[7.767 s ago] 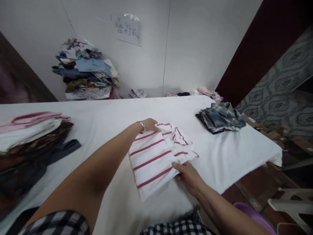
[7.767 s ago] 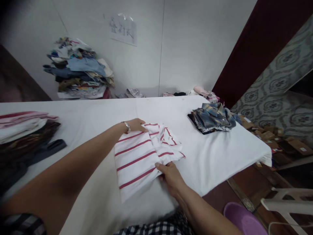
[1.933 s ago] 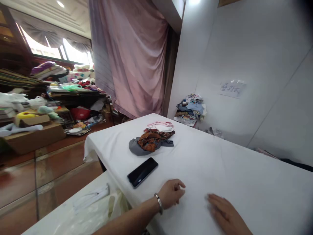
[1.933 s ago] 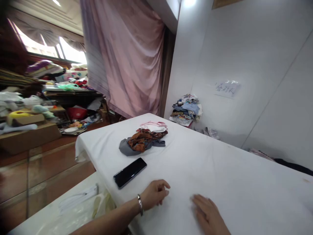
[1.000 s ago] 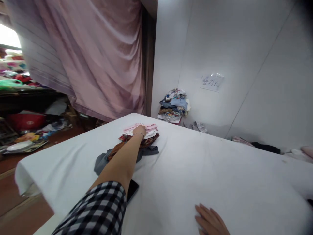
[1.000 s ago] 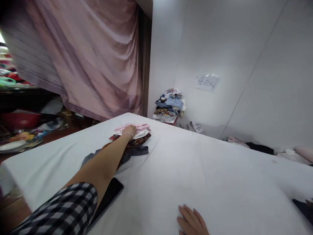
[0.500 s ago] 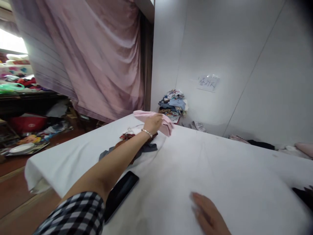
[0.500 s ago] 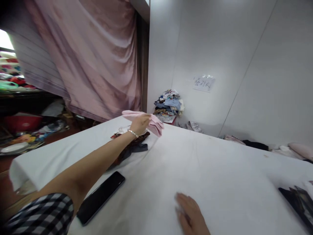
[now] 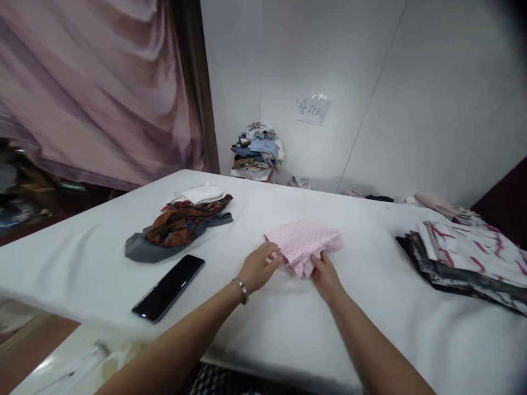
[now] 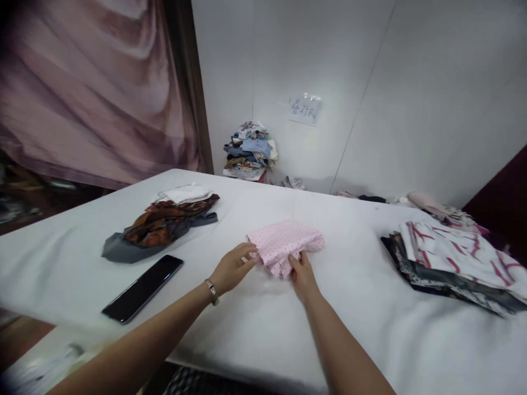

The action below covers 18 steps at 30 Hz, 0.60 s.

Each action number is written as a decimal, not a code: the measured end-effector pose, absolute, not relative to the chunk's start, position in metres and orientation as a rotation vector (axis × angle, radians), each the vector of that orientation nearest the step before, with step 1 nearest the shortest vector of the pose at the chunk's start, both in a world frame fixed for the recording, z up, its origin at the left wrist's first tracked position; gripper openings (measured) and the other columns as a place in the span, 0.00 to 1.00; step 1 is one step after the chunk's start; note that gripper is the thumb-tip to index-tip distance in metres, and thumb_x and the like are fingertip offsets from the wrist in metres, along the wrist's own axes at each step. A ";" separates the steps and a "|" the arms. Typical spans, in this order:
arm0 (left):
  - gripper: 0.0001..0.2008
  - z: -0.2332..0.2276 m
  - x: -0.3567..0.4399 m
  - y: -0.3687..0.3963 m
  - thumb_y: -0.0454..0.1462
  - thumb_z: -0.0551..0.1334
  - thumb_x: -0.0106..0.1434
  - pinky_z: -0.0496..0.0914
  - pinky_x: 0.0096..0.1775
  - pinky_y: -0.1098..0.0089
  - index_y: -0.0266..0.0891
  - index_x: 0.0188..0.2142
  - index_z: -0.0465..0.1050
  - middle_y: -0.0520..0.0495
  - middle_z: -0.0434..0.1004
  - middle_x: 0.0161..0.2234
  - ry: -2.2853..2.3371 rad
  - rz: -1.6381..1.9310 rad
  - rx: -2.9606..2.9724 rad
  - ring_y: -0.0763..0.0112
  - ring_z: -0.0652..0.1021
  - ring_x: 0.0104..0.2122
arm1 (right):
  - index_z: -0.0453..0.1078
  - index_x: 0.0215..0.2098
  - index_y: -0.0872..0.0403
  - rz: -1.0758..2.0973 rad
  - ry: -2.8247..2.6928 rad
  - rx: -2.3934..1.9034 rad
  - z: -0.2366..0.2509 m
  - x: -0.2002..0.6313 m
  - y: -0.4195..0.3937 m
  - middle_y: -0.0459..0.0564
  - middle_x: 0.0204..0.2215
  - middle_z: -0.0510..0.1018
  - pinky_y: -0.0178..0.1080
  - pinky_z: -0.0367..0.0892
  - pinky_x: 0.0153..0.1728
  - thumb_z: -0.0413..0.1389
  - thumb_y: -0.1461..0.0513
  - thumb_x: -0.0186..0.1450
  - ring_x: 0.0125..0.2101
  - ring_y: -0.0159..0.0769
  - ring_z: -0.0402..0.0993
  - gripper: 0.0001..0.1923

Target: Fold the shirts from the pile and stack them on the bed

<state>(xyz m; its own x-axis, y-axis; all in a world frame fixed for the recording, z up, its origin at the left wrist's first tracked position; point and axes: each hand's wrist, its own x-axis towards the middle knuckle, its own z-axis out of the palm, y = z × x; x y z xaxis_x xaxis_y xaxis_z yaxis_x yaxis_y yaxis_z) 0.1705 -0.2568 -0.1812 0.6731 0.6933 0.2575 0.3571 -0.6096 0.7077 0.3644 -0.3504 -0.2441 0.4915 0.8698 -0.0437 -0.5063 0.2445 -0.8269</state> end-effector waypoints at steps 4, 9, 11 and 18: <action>0.19 -0.165 0.199 -0.270 0.46 0.58 0.62 0.65 0.54 0.64 0.40 0.49 0.71 0.45 0.72 0.52 0.847 0.733 2.428 0.63 0.71 0.52 | 0.66 0.53 0.46 1.022 -0.471 -0.859 -0.244 0.369 -0.350 0.47 0.51 0.76 0.40 0.72 0.44 0.65 0.57 0.55 0.47 0.39 0.74 0.28; 0.15 -0.169 0.242 -0.277 0.44 0.60 0.59 0.66 0.50 0.61 0.40 0.42 0.74 0.42 0.76 0.47 0.926 0.489 2.457 0.58 0.73 0.48 | 0.69 0.48 0.51 1.021 -0.491 -0.857 -0.245 0.370 -0.350 0.49 0.42 0.80 0.39 0.71 0.40 0.67 0.61 0.52 0.40 0.39 0.76 0.26; 0.11 -0.170 0.252 -0.269 0.43 0.58 0.60 0.67 0.43 0.63 0.39 0.32 0.75 0.43 0.79 0.37 0.976 0.460 2.354 0.60 0.76 0.40 | 0.70 0.45 0.52 1.004 -0.479 -0.864 -0.245 0.372 -0.350 0.50 0.39 0.81 0.39 0.71 0.39 0.67 0.63 0.50 0.38 0.40 0.77 0.24; 0.24 -0.125 0.224 -0.206 0.52 0.48 0.64 0.69 0.37 0.68 0.34 0.39 0.72 0.43 0.79 0.35 1.001 0.909 1.906 0.66 0.76 0.34 | 0.73 0.38 0.53 0.805 -0.370 -0.765 -0.227 0.435 -0.366 0.48 0.33 0.81 0.43 0.72 0.39 0.63 0.63 0.50 0.35 0.41 0.77 0.16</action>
